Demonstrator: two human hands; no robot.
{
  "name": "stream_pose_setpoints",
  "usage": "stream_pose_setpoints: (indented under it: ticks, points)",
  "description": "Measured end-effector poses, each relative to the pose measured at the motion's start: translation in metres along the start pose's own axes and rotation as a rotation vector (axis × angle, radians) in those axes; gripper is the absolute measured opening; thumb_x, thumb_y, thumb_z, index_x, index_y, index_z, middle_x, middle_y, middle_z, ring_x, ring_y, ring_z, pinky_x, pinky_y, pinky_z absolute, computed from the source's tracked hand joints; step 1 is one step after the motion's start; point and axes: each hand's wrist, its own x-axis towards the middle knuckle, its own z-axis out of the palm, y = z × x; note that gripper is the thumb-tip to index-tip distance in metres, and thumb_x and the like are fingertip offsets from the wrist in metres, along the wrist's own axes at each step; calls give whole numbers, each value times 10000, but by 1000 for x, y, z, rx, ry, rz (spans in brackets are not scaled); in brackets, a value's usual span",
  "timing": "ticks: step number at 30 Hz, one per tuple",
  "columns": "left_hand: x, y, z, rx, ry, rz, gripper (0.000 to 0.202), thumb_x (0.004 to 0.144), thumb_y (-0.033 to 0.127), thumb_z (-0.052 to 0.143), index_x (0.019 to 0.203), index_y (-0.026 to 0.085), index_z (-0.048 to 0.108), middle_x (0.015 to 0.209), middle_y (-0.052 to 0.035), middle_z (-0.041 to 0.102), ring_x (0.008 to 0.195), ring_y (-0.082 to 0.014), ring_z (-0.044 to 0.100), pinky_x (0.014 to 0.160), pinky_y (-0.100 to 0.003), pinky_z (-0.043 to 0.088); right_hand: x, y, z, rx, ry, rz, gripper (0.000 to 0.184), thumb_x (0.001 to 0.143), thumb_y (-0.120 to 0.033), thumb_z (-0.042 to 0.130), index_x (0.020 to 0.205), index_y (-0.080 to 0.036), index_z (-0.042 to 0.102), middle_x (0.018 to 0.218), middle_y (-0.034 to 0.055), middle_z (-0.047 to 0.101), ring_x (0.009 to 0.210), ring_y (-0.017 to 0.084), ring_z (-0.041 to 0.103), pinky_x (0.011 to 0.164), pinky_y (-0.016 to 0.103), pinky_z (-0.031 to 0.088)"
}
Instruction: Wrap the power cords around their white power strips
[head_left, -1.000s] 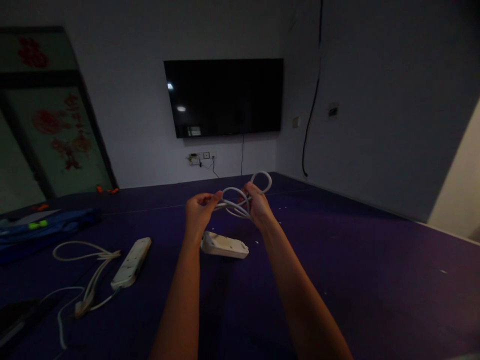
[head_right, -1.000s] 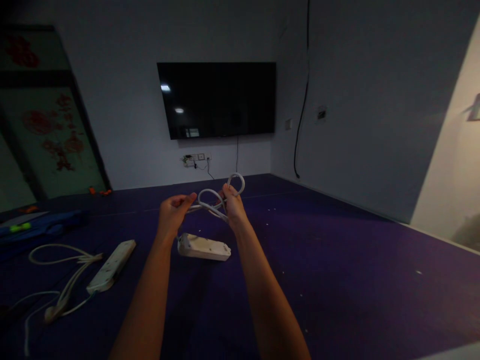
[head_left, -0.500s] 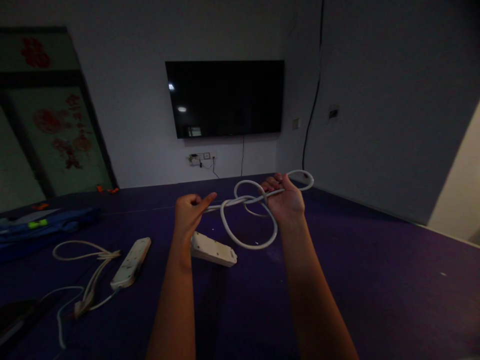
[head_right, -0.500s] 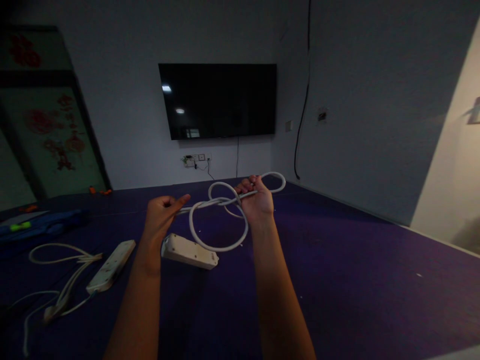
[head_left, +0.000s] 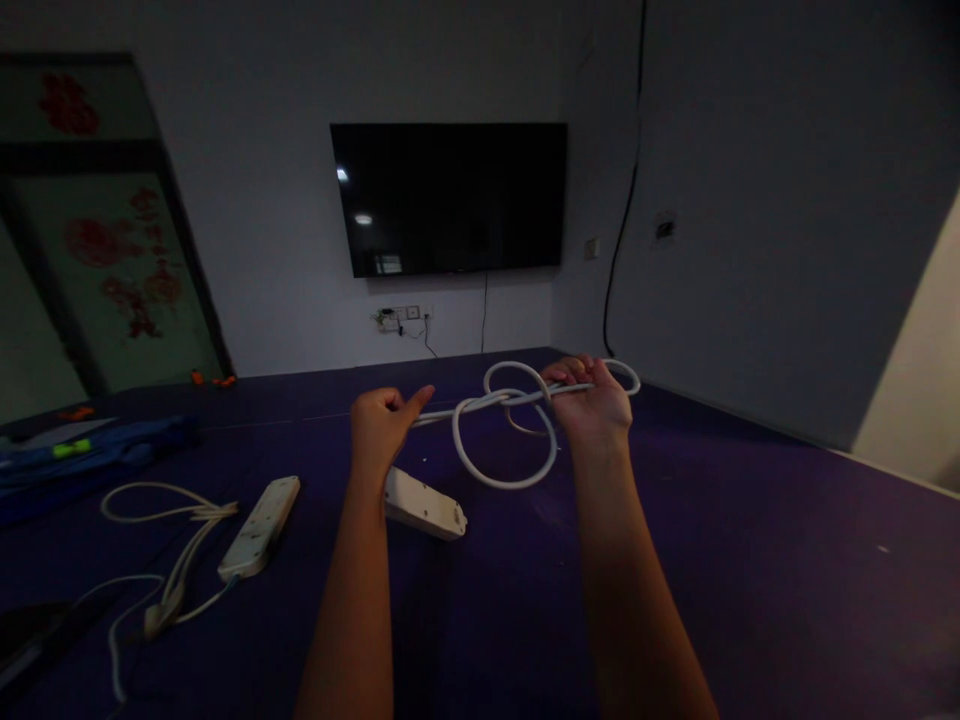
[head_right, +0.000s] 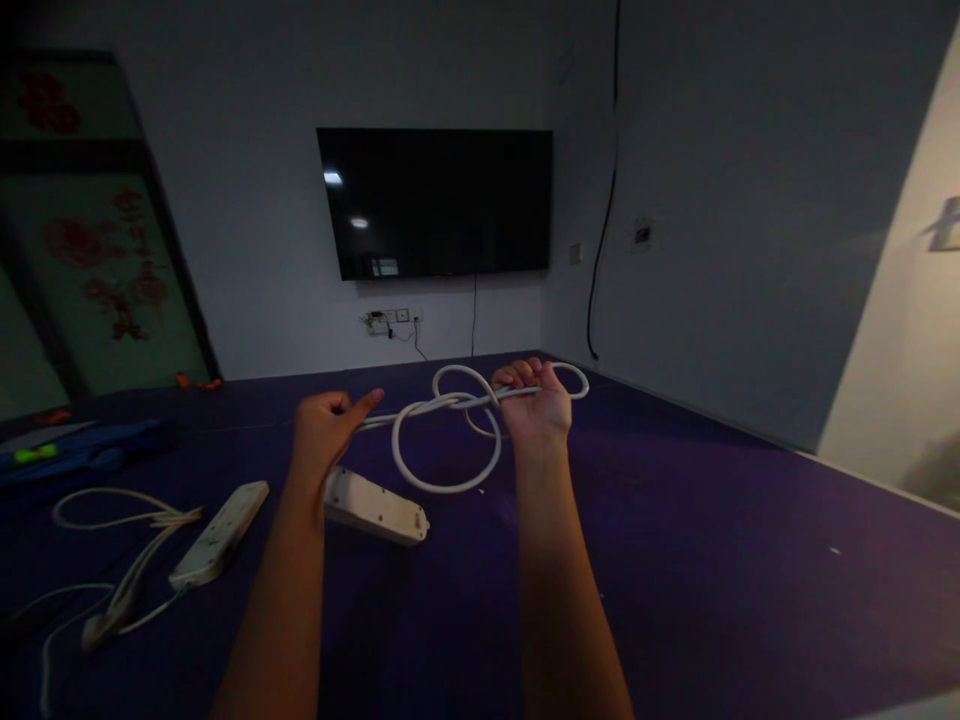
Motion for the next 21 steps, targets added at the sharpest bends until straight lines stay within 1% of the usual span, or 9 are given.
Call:
stream_pose_setpoints:
  ticks: [5,9,13,16,21]
  points:
    - [2,-10,1,78,9,-3,527,654,510,638,355,206,327,364,56,272,423,-93,273,457,-251,214,4,0,-8,-5,26,-65,440,959,-242,118,574,-197,327,517,-64,234,415,87,306,477,223,370]
    - [4,-25,-3,118,33,-31,532,666,487,627,350,204,306,367,61,235,422,-91,252,465,-253,200,7,-4,-18,131,122,-139,470,950,-192,40,546,-188,281,482,-61,205,398,90,287,472,206,383]
    - [5,-37,-4,164,39,-47,518,675,464,614,344,206,311,362,60,247,420,-93,258,473,-257,198,9,-8,-28,227,131,-198,484,941,-180,-8,536,-183,257,463,-56,195,397,92,285,464,195,384]
    - [5,-39,-3,175,33,-50,506,679,453,607,343,207,319,360,61,240,419,-95,254,472,-257,192,9,-9,-27,207,95,-233,476,950,-192,42,542,-184,287,468,-55,207,403,94,288,468,198,382]
    - [4,-37,-5,126,-40,-68,512,683,466,598,345,209,313,359,61,247,407,-91,259,462,-253,198,6,-8,-19,149,47,-275,437,959,-214,150,559,-189,326,487,-59,232,419,88,301,492,202,379]
